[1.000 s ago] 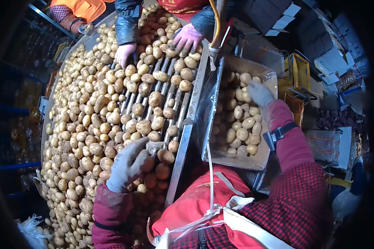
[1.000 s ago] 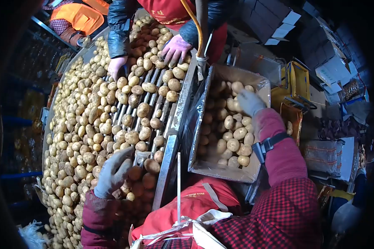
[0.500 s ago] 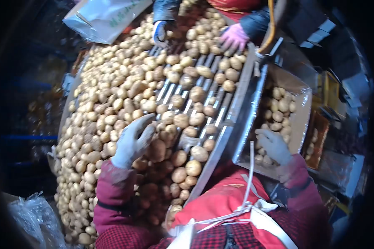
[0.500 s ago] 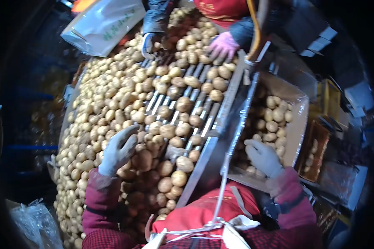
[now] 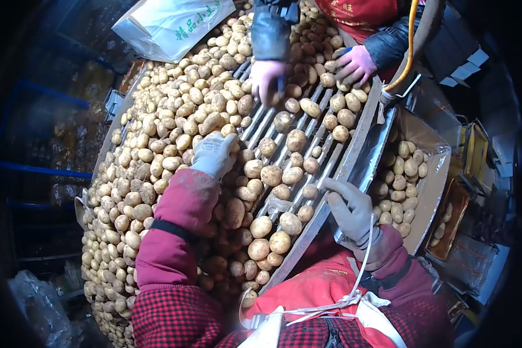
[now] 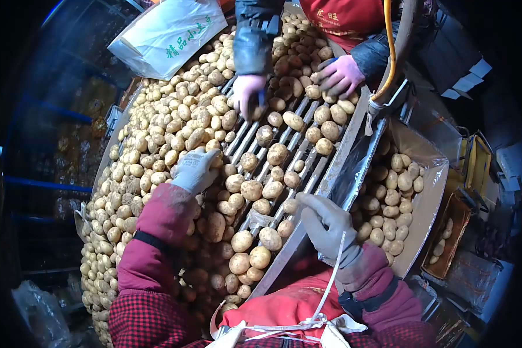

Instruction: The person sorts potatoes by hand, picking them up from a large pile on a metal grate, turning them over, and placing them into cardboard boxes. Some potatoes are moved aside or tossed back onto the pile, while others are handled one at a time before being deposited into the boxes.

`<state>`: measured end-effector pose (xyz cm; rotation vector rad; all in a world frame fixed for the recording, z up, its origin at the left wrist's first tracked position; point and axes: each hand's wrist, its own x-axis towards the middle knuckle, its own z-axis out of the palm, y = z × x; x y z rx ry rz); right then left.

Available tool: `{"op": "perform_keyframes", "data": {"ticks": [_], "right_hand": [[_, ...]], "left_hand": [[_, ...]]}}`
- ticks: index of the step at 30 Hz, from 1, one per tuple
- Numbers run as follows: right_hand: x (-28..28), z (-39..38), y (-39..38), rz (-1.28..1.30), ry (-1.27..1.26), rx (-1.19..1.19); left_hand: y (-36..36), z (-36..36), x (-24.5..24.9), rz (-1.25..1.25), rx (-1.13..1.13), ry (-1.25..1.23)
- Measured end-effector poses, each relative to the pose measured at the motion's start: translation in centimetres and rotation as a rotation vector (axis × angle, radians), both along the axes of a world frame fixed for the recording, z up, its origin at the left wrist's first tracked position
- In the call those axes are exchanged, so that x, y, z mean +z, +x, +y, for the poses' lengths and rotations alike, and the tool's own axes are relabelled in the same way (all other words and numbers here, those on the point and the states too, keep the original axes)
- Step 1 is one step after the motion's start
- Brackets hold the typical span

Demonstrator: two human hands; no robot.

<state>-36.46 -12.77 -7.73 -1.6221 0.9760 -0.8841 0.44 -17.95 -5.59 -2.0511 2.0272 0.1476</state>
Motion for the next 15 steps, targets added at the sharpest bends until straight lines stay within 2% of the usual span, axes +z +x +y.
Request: {"op": "perform_keyframes", "data": {"ticks": [1,2,3,5,7,9,11,12,14,15], "right_hand": [[-0.2,0.0,0.2,-0.068,0.106,-0.033],[-0.3,-0.2,0.4,-0.134,0.209,-0.066],[-0.1,-0.4,0.6,-0.134,0.208,-0.067],[0.4,-0.8,1.1,-0.084,0.28,0.009],[-0.5,-1.0,2.0,-0.139,0.234,0.024],[-0.8,-1.2,2.8,-0.132,0.163,0.055],[-0.7,-1.7,3.5,-0.103,0.178,0.071],[-1.2,-1.9,3.8,-0.061,0.12,0.076],[-1.9,-2.2,3.9,-0.021,0.046,0.065],[-2.0,-2.1,3.9,-0.094,0.211,0.059]], "left_hand": [[0.1,-0.4,-0.3,0.0,0.0,0.004],[-0.1,-0.8,0.1,0.133,0.082,-0.013],[-0.3,-1.3,0.3,0.265,0.163,-0.031],[-0.3,-2.0,-0.1,1.2,0.588,-0.07],[-0.8,-2.4,1.0,1.328,0.489,-0.179],[-0.7,-3.2,0.6,1.326,0.434,-0.216],[-0.2,-4.4,-0.1,0.422,-0.146,-0.343],[-0.2,-5.0,-0.9,0.404,-0.165,-0.225],[-1.2,-6.0,-2.7,0.122,-0.19,-0.133],[-2.1,-6.6,-3.3,-0.006,-0.183,-0.119]]}}
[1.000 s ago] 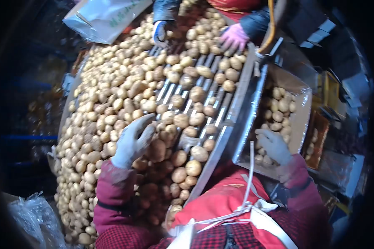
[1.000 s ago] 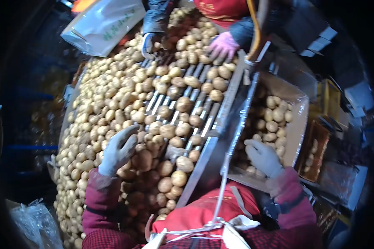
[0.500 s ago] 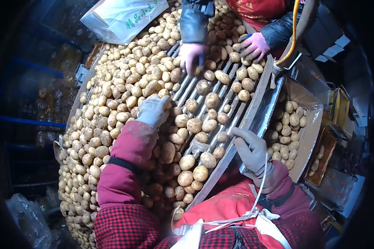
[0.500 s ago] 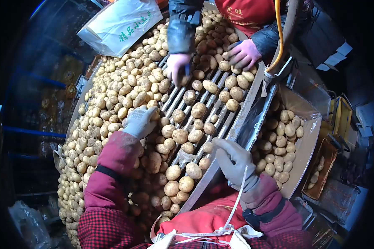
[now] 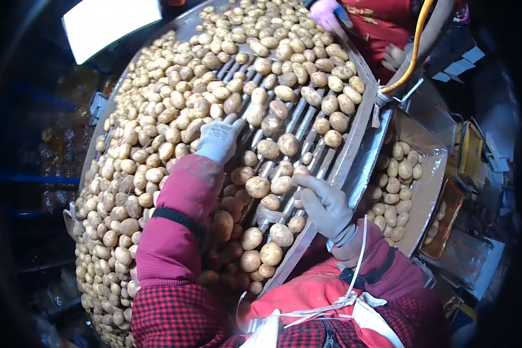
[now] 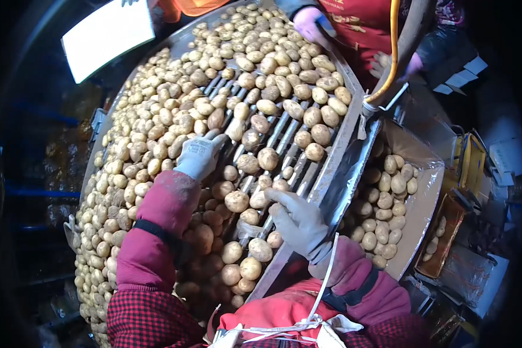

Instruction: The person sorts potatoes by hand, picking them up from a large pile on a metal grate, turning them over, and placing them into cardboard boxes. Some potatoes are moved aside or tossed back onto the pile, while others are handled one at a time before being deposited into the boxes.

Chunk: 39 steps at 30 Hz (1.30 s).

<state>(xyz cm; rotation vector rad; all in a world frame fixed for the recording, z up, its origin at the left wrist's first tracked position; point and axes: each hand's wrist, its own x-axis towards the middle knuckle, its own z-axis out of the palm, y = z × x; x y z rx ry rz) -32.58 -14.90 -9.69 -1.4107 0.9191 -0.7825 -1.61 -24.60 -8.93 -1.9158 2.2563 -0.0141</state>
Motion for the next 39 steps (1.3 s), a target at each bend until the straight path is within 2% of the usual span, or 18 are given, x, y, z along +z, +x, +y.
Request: {"op": "perform_keyframes", "data": {"ticks": [1,3,7,9,10,13,14,16,19,23,24,27,28,30,32,34,36,39], "right_hand": [[0.2,-0.2,-0.1,-0.073,0.093,-0.044],[1.5,-1.3,-0.6,-0.103,0.235,-0.101],[0.4,-4.0,-0.9,0.052,-0.037,-0.166],[0.2,-6.1,-0.8,0.352,-0.549,-0.04],[-0.2,-6.9,-0.7,0.338,-0.551,-0.039],[0.2,-9.7,1.0,0.921,-0.496,0.392],[0.0,-10.5,1.3,0.951,-0.578,0.417],[-0.2,-11.3,1.8,1.042,-0.593,0.534],[0.2,-11.4,1.2,1.016,-0.611,0.588],[-0.2,-11.2,1.2,1.032,-0.625,0.56],[-0.5,-11.2,1.2,1.042,-0.611,0.57],[-1.5,-12.3,1.7,0.968,-0.636,0.506],[-1.6,-12.6,1.7,0.968,-0.637,0.503],[-1.7,-12.9,1.2,0.691,-0.499,0.384],[-0.1,-11.2,1.4,0.151,0.212,0.246],[2.3,-9.5,1.4,-0.162,0.617,0.338],[4.0,-6.9,3.1,-0.161,0.716,0.453],[1.9,-4.4,6.8,0.116,0.177,0.712]], "left_hand": [[-0.7,-1.1,-0.5,-0.052,0.089,0.124],[-1.1,-2.8,-1.7,-0.036,0.155,0.14],[-0.3,-2.7,-2.0,0.048,0.177,0.078],[0.5,-1.2,-0.6,0.25,0.209,-0.015],[0.7,-0.2,0.4,0.435,0.331,-0.031],[2.9,2.6,4.0,0.568,0.393,-0.096],[4.1,3.6,4.6,0.441,0.271,-0.162],[6.0,5.1,5.1,0.26,0.23,-0.07],[5.5,6.9,5.3,0.124,0.176,0.007],[4.5,5.7,0.4,-0.02,0.016,0.053],[3.6,4.8,1.1,-0.006,0.016,0.065],[0.5,1.2,5.9,-0.095,0.184,0.599],[0.4,0.6,5.2,-0.096,0.183,0.596],[0.2,0.1,2.7,-0.349,0.214,0.54],[0.9,0.7,2.4,-0.285,0.227,0.44],[0.7,0.9,3.9,-0.304,0.24,0.537],[1.2,0.8,3.9,-0.295,0.215,0.544],[2.4,0.8,2.6,-0.244,0.262,0.47]]}}
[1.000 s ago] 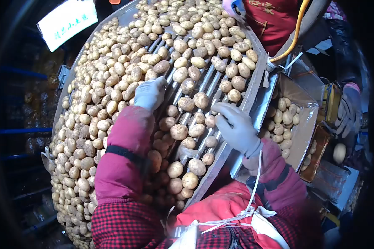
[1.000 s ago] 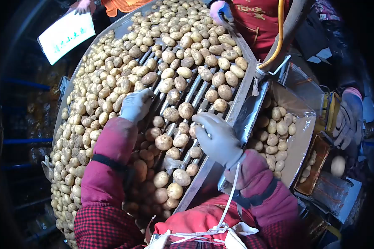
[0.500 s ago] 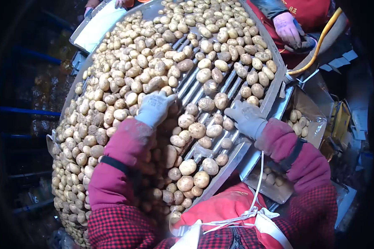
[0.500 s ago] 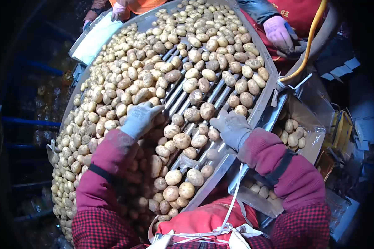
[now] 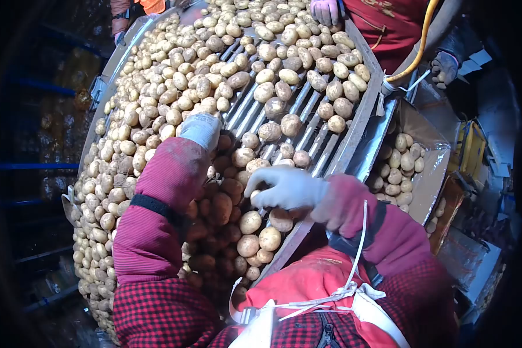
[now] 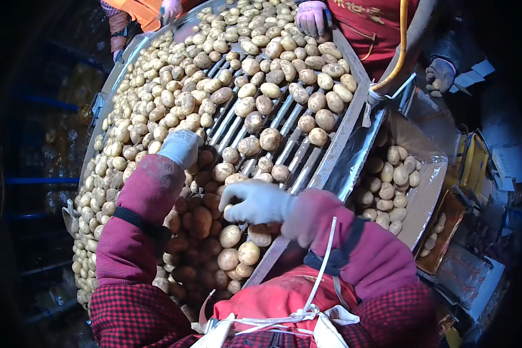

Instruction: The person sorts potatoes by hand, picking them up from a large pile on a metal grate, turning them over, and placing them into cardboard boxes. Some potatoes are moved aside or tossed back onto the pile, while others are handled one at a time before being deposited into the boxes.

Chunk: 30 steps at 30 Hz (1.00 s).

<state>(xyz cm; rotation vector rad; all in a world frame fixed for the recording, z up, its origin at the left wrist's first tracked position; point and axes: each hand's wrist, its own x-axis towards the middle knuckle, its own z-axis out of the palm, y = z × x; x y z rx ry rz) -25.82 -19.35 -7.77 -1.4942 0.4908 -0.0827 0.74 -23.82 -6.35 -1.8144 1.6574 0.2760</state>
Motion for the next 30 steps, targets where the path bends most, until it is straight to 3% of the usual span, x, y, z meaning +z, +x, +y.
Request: {"op": "perform_keyframes", "data": {"ticks": [2,3,5,7,9,10,11,13,14,15,16,17,18,19,20,23,25,26,27,29,30], "right_hand": [[-1.4,0.2,2.0,0.075,-0.24,0.055],[-2.4,-0.4,3.0,-0.106,-0.39,-0.01],[-2.9,-2.7,3.1,0.055,-0.538,-0.148],[-3.1,-6.0,2.5,0.021,-0.301,-0.439],[1.1,-7.1,0.6,0.029,0.383,-0.566],[-0.2,-7.1,0.1,-0.138,0.511,-0.571],[-1.0,-6.6,0.0,-0.131,0.51,-0.568],[-1.7,-4.7,0.1,-0.374,0.783,-0.548],[-0.8,-2.8,0.7,-0.295,0.552,-0.615],[0.9,-2.1,0.8,-0.264,0.674,-0.61],[0.2,-2.0,0.9,-0.335,0.801,-0.575],[-0.5,-1.9,1.0,-0.409,0.928,-0.54],[0.5,-0.4,1.3,-0.44,0.606,-0.659],[1.8,-0.4,0.5,-0.358,0.758,-0.681],[1.3,-0.3,-0.3,-0.364,0.757,-0.68],[0.0,0.6,-1.8,-0.398,0.523,-0.597],[0.2,0.8,-2.9,-0.411,0.496,-0.538],[0.3,1.1,-3.3,-0.372,0.468,-0.527],[-0.3,1.6,-3.6,-0.413,0.51,-0.529],[-0.1,2.2,-4.2,-0.277,0.411,-0.52],[-0.4,2.0,-4.5,-0.328,0.675,-0.533]], "left_hand": [[0.2,0.4,-0.2,-0.005,-0.002,-0.034],[-0.1,0.7,0.4,-0.002,-0.003,-0.071],[-0.1,1.8,1.2,0.016,-0.012,-0.094],[0.9,2.9,1.7,0.183,-0.02,-0.179],[1.2,4.4,2.3,0.301,0.061,-0.28],[1.0,5.0,2.6,0.487,0.078,-0.385],[0.8,5.7,3.2,0.675,0.099,-0.488],[-2.3,6.9,5.0,1.244,0.31,-0.481],[-3.8,7.2,6.7,1.313,0.32,-0.404],[-4.8,7.4,8.2,1.383,0.326,-0.326],[-5.1,7.8,9.2,1.183,0.095,-0.47],[-4.5,8.2,8.9,1.18,0.097,-0.472],[-3.4,8.7,8.2,0.965,0.012,-0.478],[-2.7,9.2,7.3,0.747,-0.073,-0.478],[-2.8,10.1,6.3,0.598,-0.022,-0.378],[-3.6,11.1,1.4,0.396,-0.043,-0.166],[-6.1,10.0,0.0,0.34,0.122,-0.071],[-7.0,10.5,-0.2,0.337,0.07,-0.244],[-7.1,10.1,-0.2,0.396,0.121,-0.183],[-7.6,10.1,-0.1,0.485,0.002,-0.169],[-8.3,10.9,-0.2,0.499,-0.049,-0.344]]}}
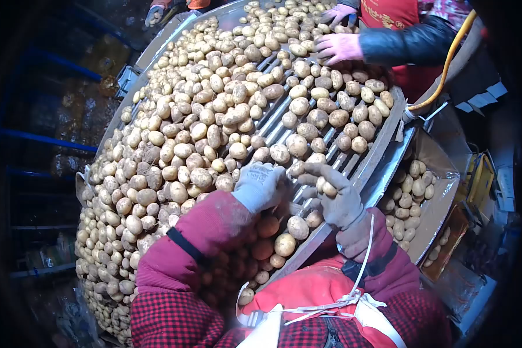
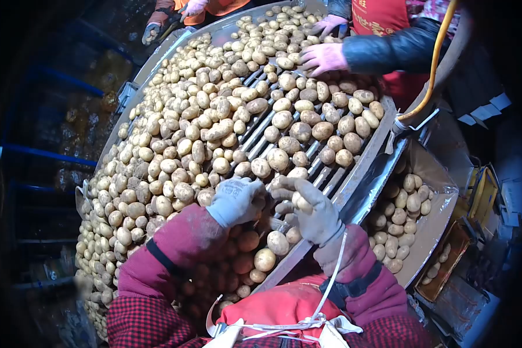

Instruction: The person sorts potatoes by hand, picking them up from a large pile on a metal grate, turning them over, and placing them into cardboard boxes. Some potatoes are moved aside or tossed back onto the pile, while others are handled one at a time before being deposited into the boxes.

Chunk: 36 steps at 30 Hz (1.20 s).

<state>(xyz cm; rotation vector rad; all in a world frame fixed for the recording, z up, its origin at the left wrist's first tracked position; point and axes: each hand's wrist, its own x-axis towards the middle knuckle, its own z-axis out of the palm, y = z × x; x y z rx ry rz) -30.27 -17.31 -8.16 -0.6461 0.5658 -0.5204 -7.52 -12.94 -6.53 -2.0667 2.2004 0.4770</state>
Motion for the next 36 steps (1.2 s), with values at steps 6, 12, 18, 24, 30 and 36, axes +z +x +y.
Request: {"op": "perform_keyframes", "data": {"ticks": [6,12,18,24,30,36], "right_hand": [[0.2,1.5,-0.4,0.11,-0.283,-0.091],[-1.6,0.0,-0.8,-0.294,0.398,-0.108],[-1.7,-0.1,-0.8,-0.373,0.358,-0.048],[-0.9,-0.1,-0.9,-0.25,0.199,-0.027],[-1.1,-0.2,-0.4,-0.236,0.245,-0.053],[-1.4,0.1,-0.6,-0.284,0.237,-0.06]], "left_hand": [[-1.9,-0.3,6.4,0.68,0.095,-0.134],[5.7,-2.6,3.7,-0.03,0.207,-0.113],[8.2,-3.3,3.6,0.339,0.423,0.117],[10.2,-3.9,1.9,-0.228,0.067,-0.06],[6.8,-8.4,0.5,-0.48,0.112,0.227],[8.1,-6.4,0.7,-0.482,0.023,0.208]]}}
